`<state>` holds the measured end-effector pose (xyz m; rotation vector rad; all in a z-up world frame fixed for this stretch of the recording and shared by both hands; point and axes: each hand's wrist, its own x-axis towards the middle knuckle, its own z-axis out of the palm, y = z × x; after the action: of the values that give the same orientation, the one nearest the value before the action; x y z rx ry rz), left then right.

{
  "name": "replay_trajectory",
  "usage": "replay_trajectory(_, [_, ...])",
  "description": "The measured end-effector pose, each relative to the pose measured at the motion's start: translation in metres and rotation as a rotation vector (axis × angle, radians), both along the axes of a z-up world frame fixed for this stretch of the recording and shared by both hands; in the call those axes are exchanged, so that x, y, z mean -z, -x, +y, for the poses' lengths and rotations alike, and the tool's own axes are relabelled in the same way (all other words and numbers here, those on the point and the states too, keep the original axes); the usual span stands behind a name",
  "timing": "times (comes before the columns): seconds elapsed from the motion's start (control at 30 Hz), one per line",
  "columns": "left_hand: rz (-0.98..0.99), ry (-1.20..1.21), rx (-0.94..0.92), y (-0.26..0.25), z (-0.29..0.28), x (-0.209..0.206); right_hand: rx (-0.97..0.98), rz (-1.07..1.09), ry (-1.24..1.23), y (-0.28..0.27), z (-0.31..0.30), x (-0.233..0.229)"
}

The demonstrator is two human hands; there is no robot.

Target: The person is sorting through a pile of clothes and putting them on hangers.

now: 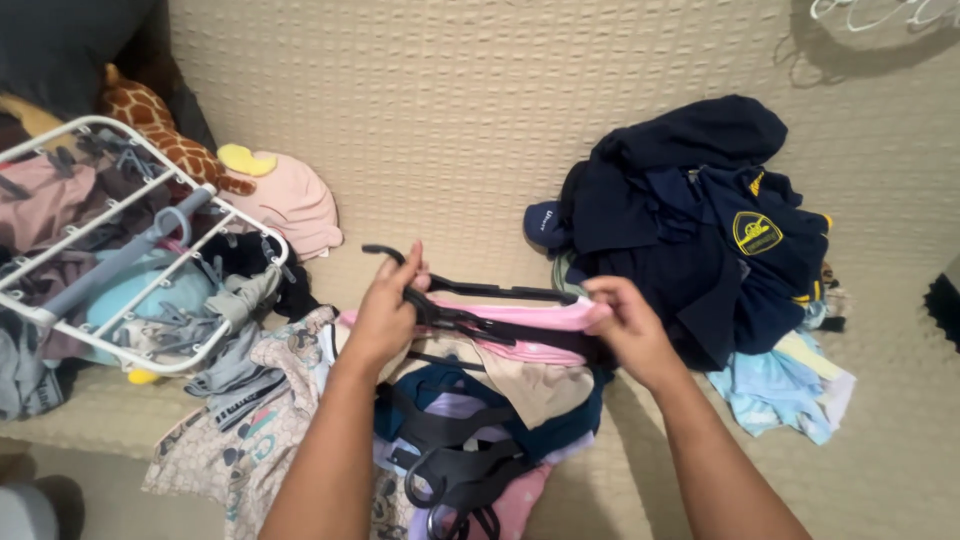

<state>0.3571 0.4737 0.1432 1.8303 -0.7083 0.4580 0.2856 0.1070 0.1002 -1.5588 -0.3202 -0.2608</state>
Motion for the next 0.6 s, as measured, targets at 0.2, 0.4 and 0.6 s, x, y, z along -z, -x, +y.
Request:
replay_trajectory(0.2, [0.173, -0.075, -0.204, 0.005, 0.005, -0.021, 0.401, -0.254, 0.249, 0.019, 0.027, -0.041])
replay_trajectory(0.4, [0.054, -0.052, -0.209, 0.018, -0.012, -0.027, 0.507, -0.114, -0.03, -0.013, 0.024, 0.042])
replay_trajectory(0.6, [0.072, 0.043, -0.34, 0.008, 0.002, -0.01, 0.468, -0.216, 0.211, 0.01, 0.013, 0.027])
